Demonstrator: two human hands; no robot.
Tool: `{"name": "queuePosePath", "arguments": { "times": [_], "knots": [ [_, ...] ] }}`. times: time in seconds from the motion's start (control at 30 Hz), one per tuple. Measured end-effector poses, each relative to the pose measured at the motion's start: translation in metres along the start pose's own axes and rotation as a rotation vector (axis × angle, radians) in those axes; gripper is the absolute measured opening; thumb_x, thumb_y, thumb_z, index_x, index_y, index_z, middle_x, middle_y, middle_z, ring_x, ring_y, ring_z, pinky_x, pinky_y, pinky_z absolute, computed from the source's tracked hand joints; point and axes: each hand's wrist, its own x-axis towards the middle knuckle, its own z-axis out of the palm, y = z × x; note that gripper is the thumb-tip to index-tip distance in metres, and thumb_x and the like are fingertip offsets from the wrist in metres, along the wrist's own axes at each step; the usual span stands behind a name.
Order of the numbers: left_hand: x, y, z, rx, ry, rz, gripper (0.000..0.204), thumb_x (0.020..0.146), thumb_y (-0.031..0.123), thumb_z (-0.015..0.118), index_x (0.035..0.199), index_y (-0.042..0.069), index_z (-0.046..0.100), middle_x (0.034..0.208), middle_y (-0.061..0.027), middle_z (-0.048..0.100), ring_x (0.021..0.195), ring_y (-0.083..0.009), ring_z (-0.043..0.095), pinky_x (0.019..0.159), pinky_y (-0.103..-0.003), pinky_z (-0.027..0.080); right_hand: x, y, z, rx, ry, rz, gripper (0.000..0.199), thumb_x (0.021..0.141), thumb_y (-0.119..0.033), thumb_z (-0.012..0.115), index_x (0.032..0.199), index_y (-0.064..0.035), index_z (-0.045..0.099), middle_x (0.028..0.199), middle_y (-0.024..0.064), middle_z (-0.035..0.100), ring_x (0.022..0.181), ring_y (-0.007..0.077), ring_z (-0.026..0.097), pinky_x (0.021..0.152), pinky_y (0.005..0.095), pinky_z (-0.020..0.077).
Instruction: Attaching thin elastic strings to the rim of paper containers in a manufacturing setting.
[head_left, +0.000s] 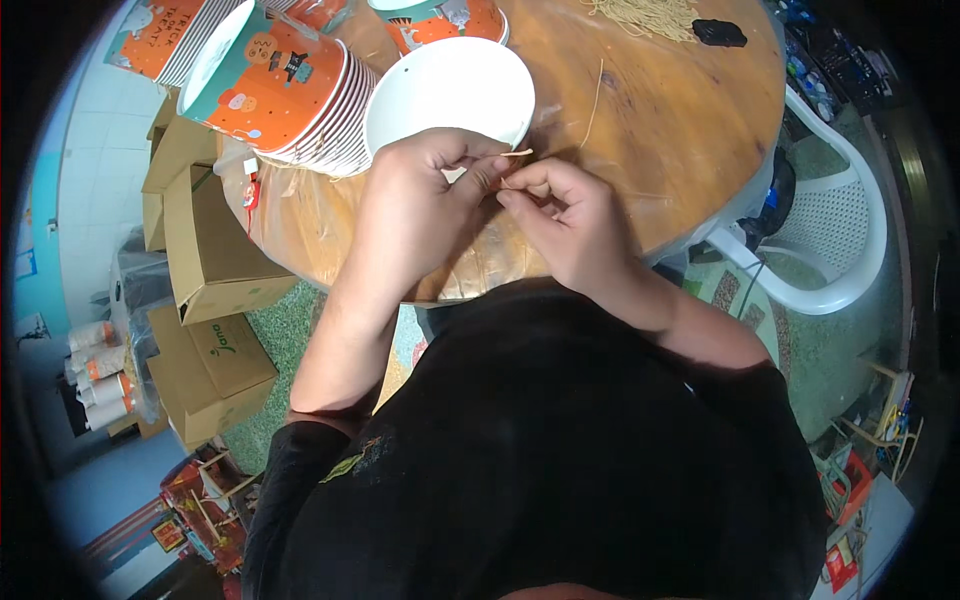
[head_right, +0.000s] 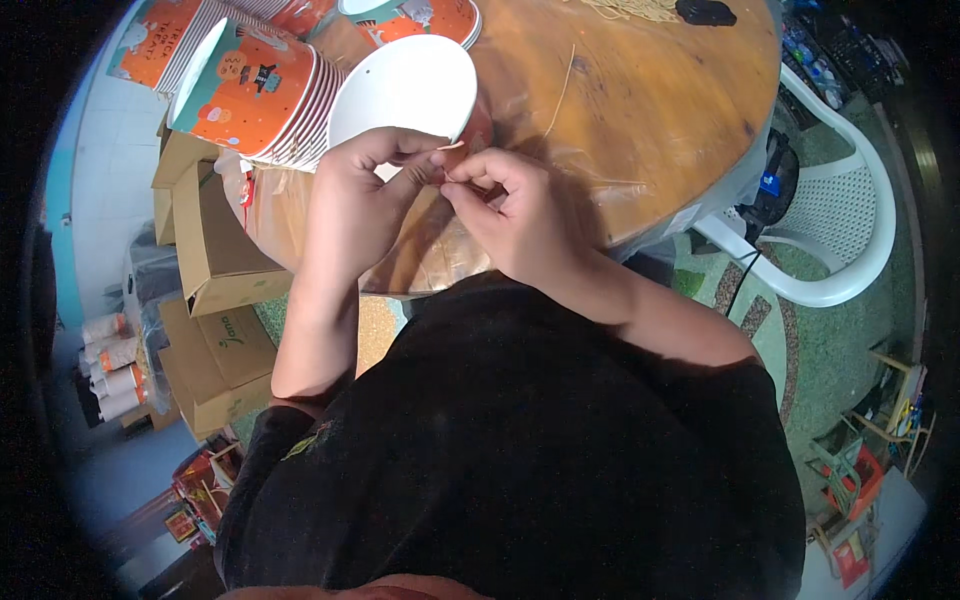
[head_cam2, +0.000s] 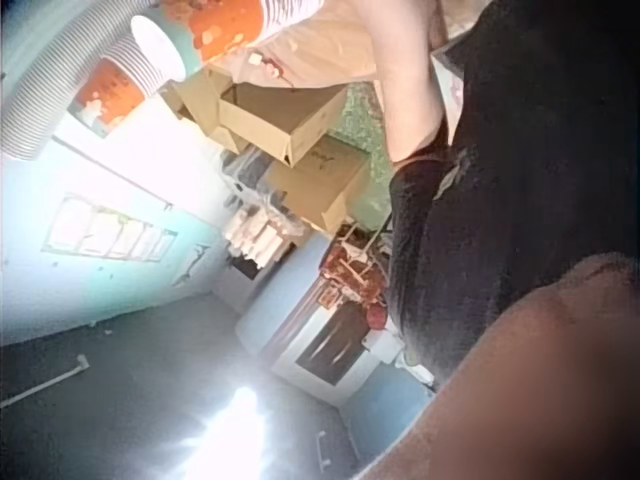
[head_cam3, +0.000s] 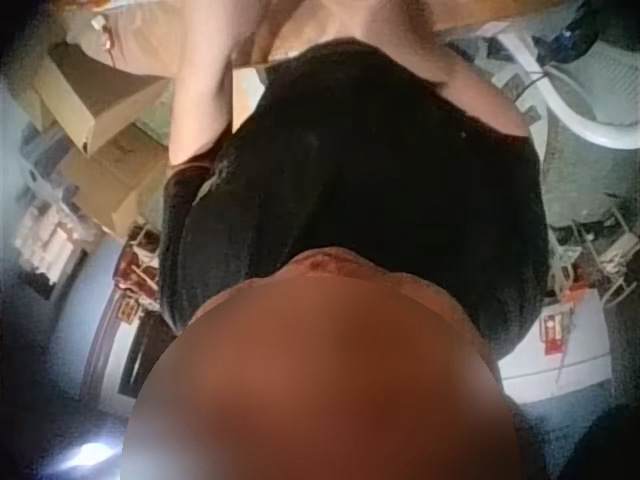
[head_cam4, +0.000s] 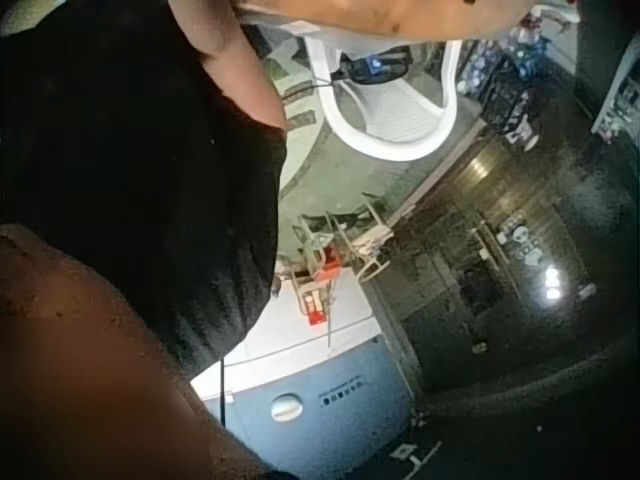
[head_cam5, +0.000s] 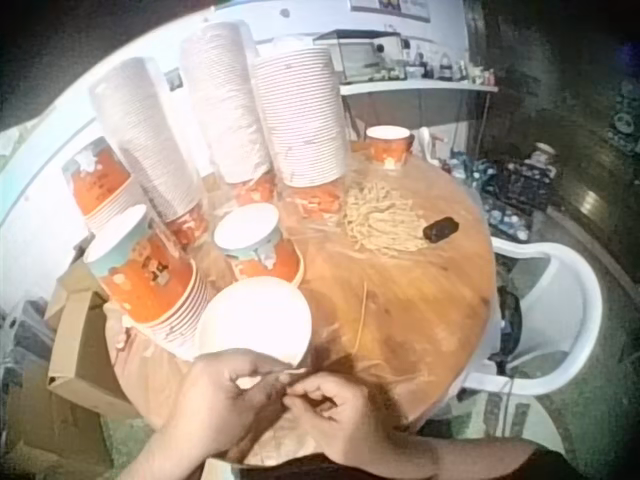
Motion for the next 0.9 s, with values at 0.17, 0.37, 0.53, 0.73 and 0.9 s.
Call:
{"name": "queuePosePath", "arguments": {
  "times": [0.17, 0.37, 0.53, 0.73, 0.9],
  "knots": [
    [-0.005, -0.01, 0.004, -0.021, 0.151, 0.142, 0.013, 0.1, 0.002, 0.083, 0.112, 0.0, 0.085, 0.101, -0.0092, 0.084, 0.091, -0.0139, 0.076, 0.085, -0.03, 0.06, 0.005, -0.032, -0.025, -0.255, -0.126, 0.075, 0.014, 0.102, -0.01, 0.08, 0.11, 0.0009, 0.08, 0.087, 0.0121, 0.081, 0.079, 0.0143, 0.077, 0.069, 0.0298, 0.0586],
    [-0.005, -0.005, 0.003, -0.025, 0.141, 0.114, 0.011, 0.101, 0.002, 0.082, 0.112, -0.001, 0.084, 0.101, -0.0084, 0.082, 0.089, -0.0131, 0.073, 0.084, -0.03, 0.059, 0.023, -0.057, -0.053, -0.511, -0.246, 0.12, 0.013, 0.101, -0.012, 0.075, 0.108, -0.002, 0.078, 0.09, 0.0138, 0.079, 0.081, 0.025, 0.078, 0.074, 0.0375, 0.0582],
    [-0.005, -0.008, 0.0, -0.03, 0.107, 0.183, 0.012, 0.101, 0.001, 0.081, 0.112, -0.001, 0.084, 0.1, -0.0088, 0.08, 0.09, -0.0155, 0.074, 0.084, -0.03, 0.059, 0.047, -0.074, -0.062, -0.864, -0.318, -0.31, 0.01, 0.098, -0.014, 0.076, 0.102, -0.0059, 0.074, 0.092, 0.0124, 0.076, 0.084, 0.0335, 0.077, 0.072, 0.0446, 0.0586],
    [-0.006, -0.008, -0.001, -0.005, 0.058, 0.272, 0.013, 0.099, 0.003, 0.082, 0.112, 0.002, 0.084, 0.099, -0.0089, 0.081, 0.092, -0.0208, 0.076, 0.084, -0.033, 0.06, 0.065, -0.076, -0.055, -0.966, -0.271, -0.635, 0.009, 0.097, -0.017, 0.079, 0.099, -0.0095, 0.075, 0.097, 0.0075, 0.077, 0.09, 0.0319, 0.078, 0.074, 0.0453, 0.0605],
    [-0.007, 0.002, -0.002, -0.176, 0.063, 0.038, 0.021, 0.099, 0.004, 0.085, 0.119, 0.0, 0.082, 0.098, -0.0045, 0.081, 0.092, -0.0134, 0.072, 0.087, -0.031, 0.058, 0.069, -0.07, -0.051, -0.9, -0.283, -0.715, 0.011, 0.094, -0.017, 0.083, 0.101, -0.0109, 0.077, 0.096, 0.0056, 0.077, 0.088, 0.0303, 0.078, 0.074, 0.045, 0.0608]
  ]
}}
